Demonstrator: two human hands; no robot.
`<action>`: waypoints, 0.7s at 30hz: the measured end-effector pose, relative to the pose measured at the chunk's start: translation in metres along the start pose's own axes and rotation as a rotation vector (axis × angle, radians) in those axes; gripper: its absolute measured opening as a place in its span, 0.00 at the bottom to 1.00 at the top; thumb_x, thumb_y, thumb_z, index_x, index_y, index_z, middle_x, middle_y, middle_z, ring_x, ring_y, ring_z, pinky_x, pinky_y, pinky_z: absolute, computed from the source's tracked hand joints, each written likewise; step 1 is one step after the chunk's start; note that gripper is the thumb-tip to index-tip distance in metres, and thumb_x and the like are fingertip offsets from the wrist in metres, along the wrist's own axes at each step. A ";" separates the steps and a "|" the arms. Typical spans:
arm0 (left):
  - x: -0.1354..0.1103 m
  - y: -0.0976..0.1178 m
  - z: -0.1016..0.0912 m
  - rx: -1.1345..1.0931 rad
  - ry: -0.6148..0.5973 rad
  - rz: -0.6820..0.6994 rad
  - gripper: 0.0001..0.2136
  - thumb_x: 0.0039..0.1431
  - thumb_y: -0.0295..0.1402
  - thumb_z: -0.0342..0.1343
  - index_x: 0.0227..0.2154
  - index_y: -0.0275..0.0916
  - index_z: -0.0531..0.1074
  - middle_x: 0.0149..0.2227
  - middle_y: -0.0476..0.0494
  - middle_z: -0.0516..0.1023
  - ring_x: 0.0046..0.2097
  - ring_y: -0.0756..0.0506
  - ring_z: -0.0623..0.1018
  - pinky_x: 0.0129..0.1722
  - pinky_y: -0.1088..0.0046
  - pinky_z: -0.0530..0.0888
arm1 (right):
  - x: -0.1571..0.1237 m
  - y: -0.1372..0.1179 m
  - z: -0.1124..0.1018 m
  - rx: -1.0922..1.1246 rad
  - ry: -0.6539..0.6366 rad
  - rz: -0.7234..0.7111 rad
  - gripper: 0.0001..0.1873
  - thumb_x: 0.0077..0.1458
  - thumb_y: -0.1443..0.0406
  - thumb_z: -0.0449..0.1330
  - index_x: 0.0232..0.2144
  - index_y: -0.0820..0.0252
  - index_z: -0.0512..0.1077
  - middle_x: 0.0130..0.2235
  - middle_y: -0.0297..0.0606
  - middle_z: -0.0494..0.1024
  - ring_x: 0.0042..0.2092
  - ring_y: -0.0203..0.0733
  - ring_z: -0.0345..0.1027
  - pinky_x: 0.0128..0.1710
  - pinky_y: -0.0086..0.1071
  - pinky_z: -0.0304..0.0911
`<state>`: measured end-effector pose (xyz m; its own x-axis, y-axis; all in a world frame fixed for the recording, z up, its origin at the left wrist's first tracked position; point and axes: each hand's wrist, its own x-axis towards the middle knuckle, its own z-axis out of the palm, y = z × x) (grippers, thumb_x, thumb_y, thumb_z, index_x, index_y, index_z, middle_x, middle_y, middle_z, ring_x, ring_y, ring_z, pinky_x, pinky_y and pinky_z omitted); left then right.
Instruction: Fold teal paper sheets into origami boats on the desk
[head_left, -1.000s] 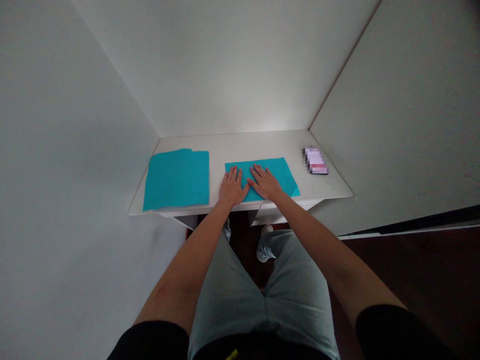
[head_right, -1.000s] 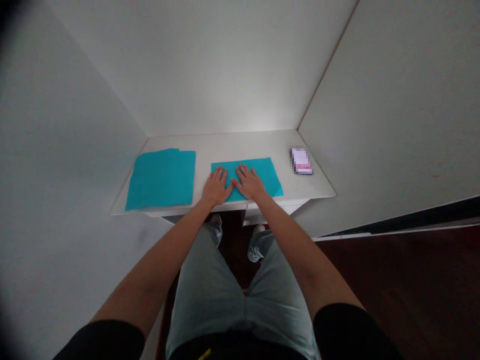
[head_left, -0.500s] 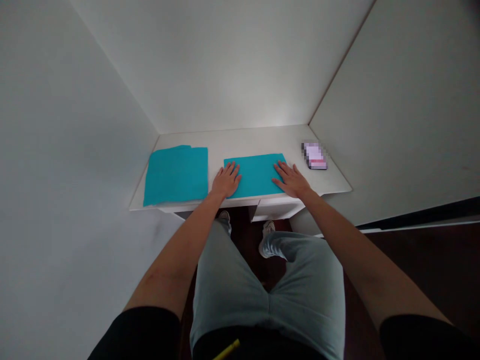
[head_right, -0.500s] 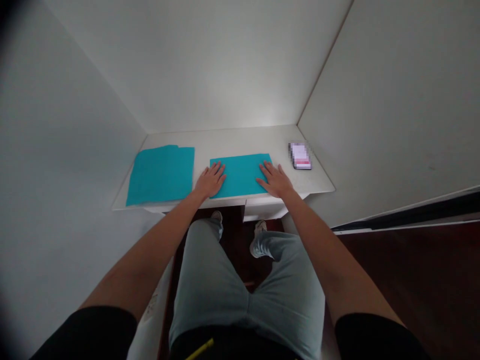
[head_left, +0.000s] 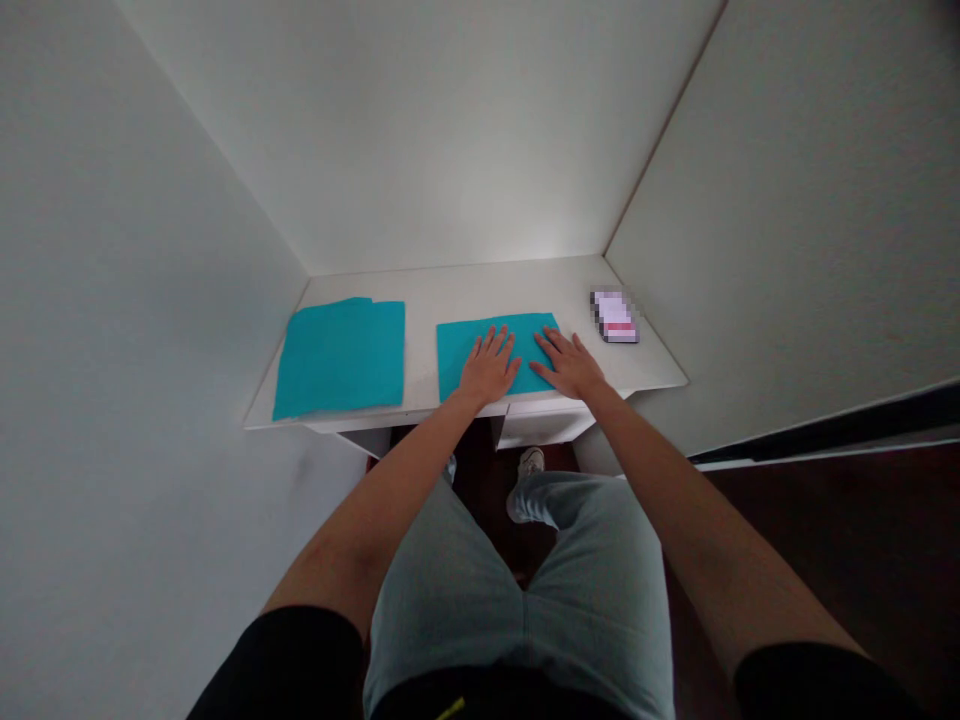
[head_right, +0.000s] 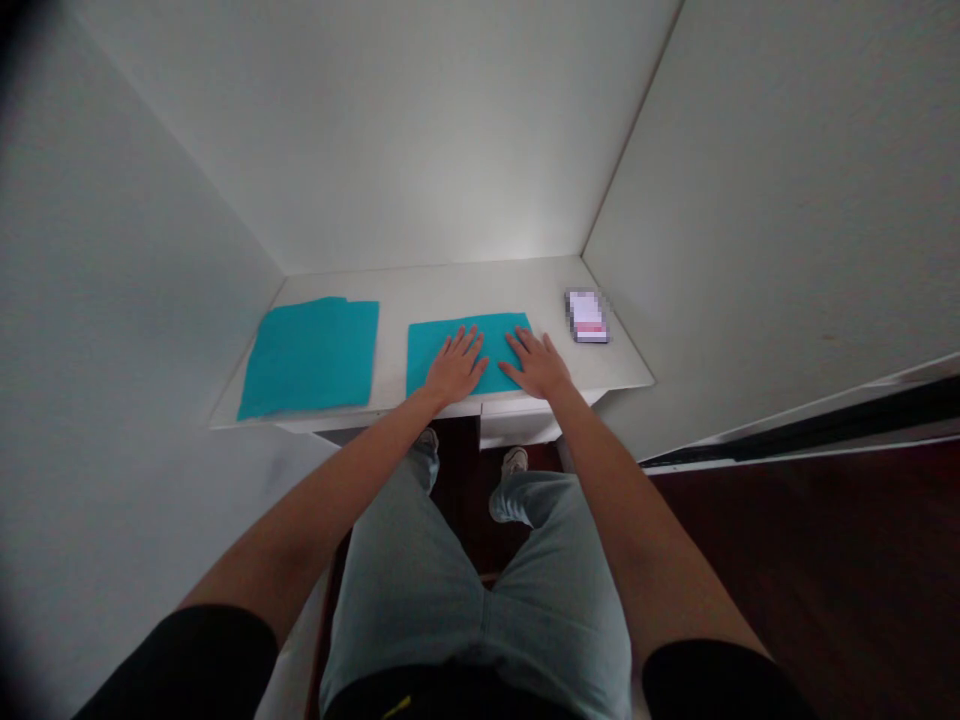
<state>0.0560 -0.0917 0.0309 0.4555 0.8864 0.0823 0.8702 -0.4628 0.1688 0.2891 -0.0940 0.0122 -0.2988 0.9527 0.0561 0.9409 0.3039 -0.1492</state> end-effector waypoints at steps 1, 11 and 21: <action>0.006 0.004 0.002 0.002 -0.026 0.029 0.33 0.80 0.45 0.35 0.79 0.34 0.54 0.82 0.40 0.48 0.82 0.37 0.47 0.81 0.53 0.50 | 0.000 -0.001 -0.001 -0.006 -0.002 0.002 0.44 0.75 0.43 0.42 0.79 0.64 0.55 0.81 0.51 0.50 0.81 0.58 0.45 0.80 0.61 0.38; -0.003 -0.046 0.001 0.049 -0.047 -0.069 0.36 0.78 0.54 0.38 0.80 0.41 0.53 0.82 0.42 0.49 0.82 0.37 0.50 0.81 0.53 0.48 | -0.001 0.002 0.002 0.001 0.009 -0.007 0.44 0.74 0.40 0.41 0.80 0.59 0.53 0.81 0.47 0.50 0.81 0.55 0.45 0.80 0.59 0.38; 0.005 -0.058 -0.011 0.123 0.054 -0.301 0.41 0.77 0.53 0.38 0.78 0.23 0.54 0.80 0.25 0.50 0.82 0.30 0.46 0.80 0.47 0.45 | -0.001 -0.002 0.001 0.015 0.018 0.000 0.45 0.73 0.40 0.42 0.79 0.59 0.55 0.81 0.47 0.51 0.81 0.58 0.46 0.80 0.60 0.39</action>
<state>0.0055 -0.0605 0.0325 0.1664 0.9810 0.0993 0.9820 -0.1740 0.0741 0.2875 -0.0950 0.0112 -0.2959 0.9524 0.0737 0.9383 0.3042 -0.1642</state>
